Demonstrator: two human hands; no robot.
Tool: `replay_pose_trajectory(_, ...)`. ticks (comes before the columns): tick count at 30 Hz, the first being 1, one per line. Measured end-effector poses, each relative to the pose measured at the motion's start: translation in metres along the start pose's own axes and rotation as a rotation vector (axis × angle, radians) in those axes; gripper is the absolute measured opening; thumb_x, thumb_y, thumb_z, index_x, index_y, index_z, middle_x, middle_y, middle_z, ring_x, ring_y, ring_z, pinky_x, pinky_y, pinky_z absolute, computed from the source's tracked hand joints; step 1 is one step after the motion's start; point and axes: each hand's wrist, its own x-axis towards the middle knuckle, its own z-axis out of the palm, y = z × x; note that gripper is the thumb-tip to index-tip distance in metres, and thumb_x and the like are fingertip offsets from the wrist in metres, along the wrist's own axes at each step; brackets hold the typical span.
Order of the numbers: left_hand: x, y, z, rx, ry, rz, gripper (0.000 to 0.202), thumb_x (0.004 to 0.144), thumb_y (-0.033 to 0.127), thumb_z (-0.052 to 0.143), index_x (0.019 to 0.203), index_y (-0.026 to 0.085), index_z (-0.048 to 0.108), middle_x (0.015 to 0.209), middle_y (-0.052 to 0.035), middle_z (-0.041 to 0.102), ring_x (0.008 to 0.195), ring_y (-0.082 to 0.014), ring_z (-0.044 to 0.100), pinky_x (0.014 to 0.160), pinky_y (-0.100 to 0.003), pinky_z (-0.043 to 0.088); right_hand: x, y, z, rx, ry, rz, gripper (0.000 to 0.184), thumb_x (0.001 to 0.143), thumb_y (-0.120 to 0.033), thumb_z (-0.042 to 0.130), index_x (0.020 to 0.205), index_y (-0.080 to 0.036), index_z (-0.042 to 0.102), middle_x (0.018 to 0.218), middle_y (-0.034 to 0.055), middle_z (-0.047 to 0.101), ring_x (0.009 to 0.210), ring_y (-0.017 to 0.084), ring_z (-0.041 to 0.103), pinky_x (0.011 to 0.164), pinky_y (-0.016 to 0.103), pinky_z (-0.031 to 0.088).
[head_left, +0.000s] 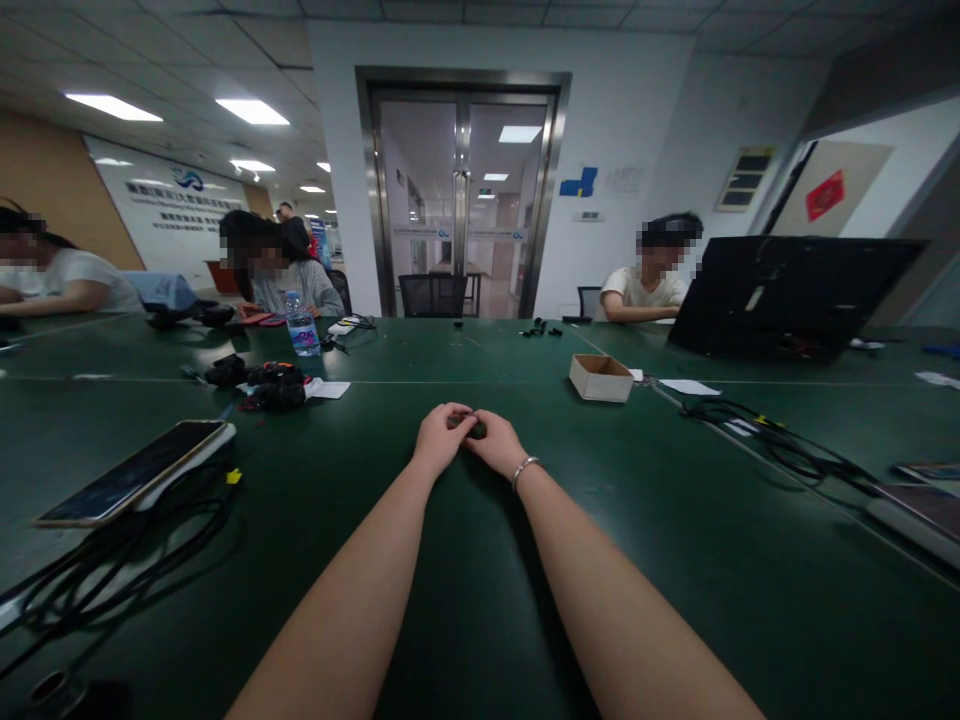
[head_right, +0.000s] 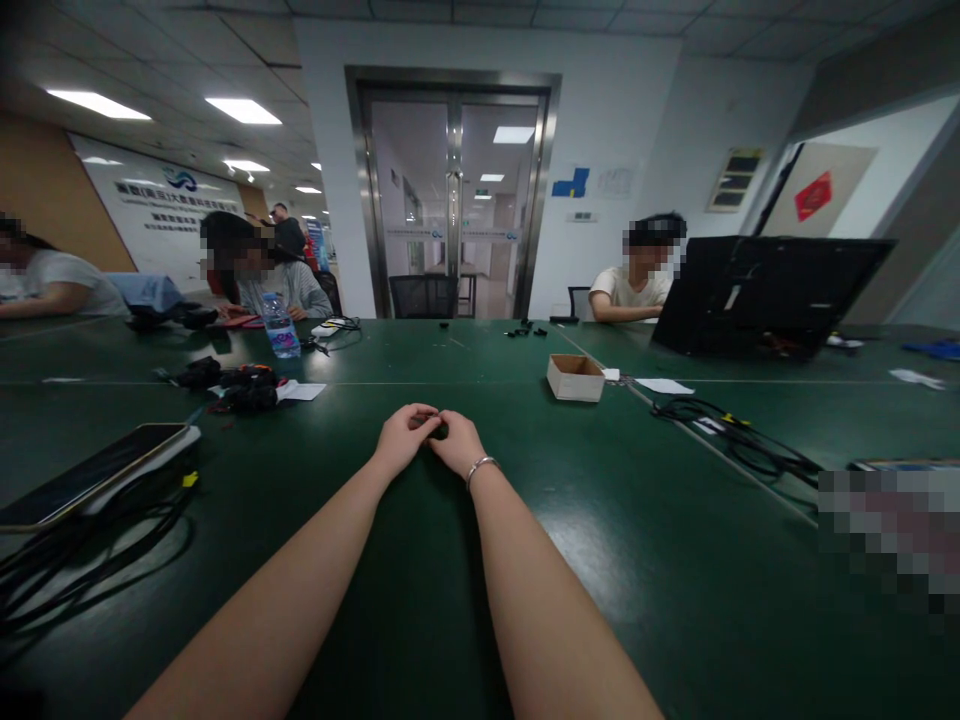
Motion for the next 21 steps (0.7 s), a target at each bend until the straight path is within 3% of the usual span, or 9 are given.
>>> replay_pose_trajectory(3,-0.003,0.005,0.000,-0.020,-0.048,-0.020,0.020,0.073,0.024,0.070,0.092,0.019,0.067,0.084,-0.0035,0.067,0.073,-0.0143,0.061,0.069,-0.026,0.049,-0.002,0.002,0.000,0.112,0.025,0.035,0.022,0.069,-0.011,0.067,0.089,-0.017,0.061,0.082,0.0015,0.066,0.073,0.015,0.062,0.069,0.029,0.050)
replay_pose_trajectory(7,-0.005,0.002,0.002,-0.112,-0.081,-0.037,0.023,0.070,0.024,0.073,0.091,0.018,0.064,0.083,-0.0037,0.068,0.074,-0.0151,0.063,0.072,-0.028,0.050,-0.007,0.001,0.000,0.441,-0.088,0.206,0.033,0.073,-0.005,0.058,0.103,-0.018,0.052,0.073,-0.0022,0.064,0.045,0.009,0.056,0.045,0.022,0.046)
replay_pose_trajectory(12,-0.001,0.007,-0.009,-0.233,-0.301,-0.177,0.032,0.065,0.026,0.078,0.091,0.014,0.063,0.087,-0.0085,0.070,0.079,-0.0173,0.065,0.076,-0.030,0.051,-0.015,-0.007,-0.008,0.640,-0.180,0.282,0.033,0.068,-0.004,0.066,0.093,-0.017,0.050,0.069,-0.0024,0.063,0.046,0.009,0.060,0.045,0.020,0.051)
replay_pose_trajectory(14,-0.001,0.025,-0.028,-0.121,-0.452,-0.240,0.043,0.063,0.032,0.079,0.099,0.014,0.065,0.103,-0.0117,0.068,0.086,-0.0190,0.065,0.077,-0.029,0.050,-0.023,-0.006,-0.022,0.612,-0.205,0.301,0.037,0.065,-0.010,0.074,0.091,-0.018,0.049,0.069,-0.0028,0.062,0.044,0.008,0.059,0.042,0.019,0.049)
replay_pose_trajectory(16,-0.008,0.051,-0.058,0.069,-0.610,-0.249,0.052,0.060,0.040,0.079,0.106,0.018,0.066,0.118,-0.0116,0.063,0.097,-0.0216,0.063,0.080,-0.029,0.049,-0.038,0.000,-0.044,0.560,-0.204,0.324,0.045,0.061,-0.021,0.081,0.090,-0.020,0.046,0.069,-0.0032,0.062,0.042,0.009,0.057,0.039,0.019,0.047)
replay_pose_trajectory(19,-0.040,0.089,-0.120,0.378,-0.754,-0.175,0.050,0.064,0.050,0.073,0.108,0.026,0.068,0.118,-0.0069,0.063,0.107,-0.0241,0.058,0.090,-0.032,0.045,-0.078,0.015,-0.097,0.510,-0.149,0.364,0.051,0.060,-0.039,0.082,0.088,-0.021,0.043,0.070,-0.0012,0.063,0.044,0.010,0.057,0.039,0.019,0.045)
replay_pose_trajectory(21,-0.076,0.097,-0.169,0.579,-0.758,-0.146,0.048,0.066,0.054,0.070,0.109,0.031,0.068,0.120,-0.0055,0.063,0.113,-0.0267,0.055,0.096,-0.038,0.041,-0.115,0.026,-0.139,0.457,-0.121,0.405,0.051,0.062,-0.049,0.078,0.088,-0.022,0.044,0.077,0.0031,0.066,0.046,0.011,0.056,0.041,0.022,0.047)
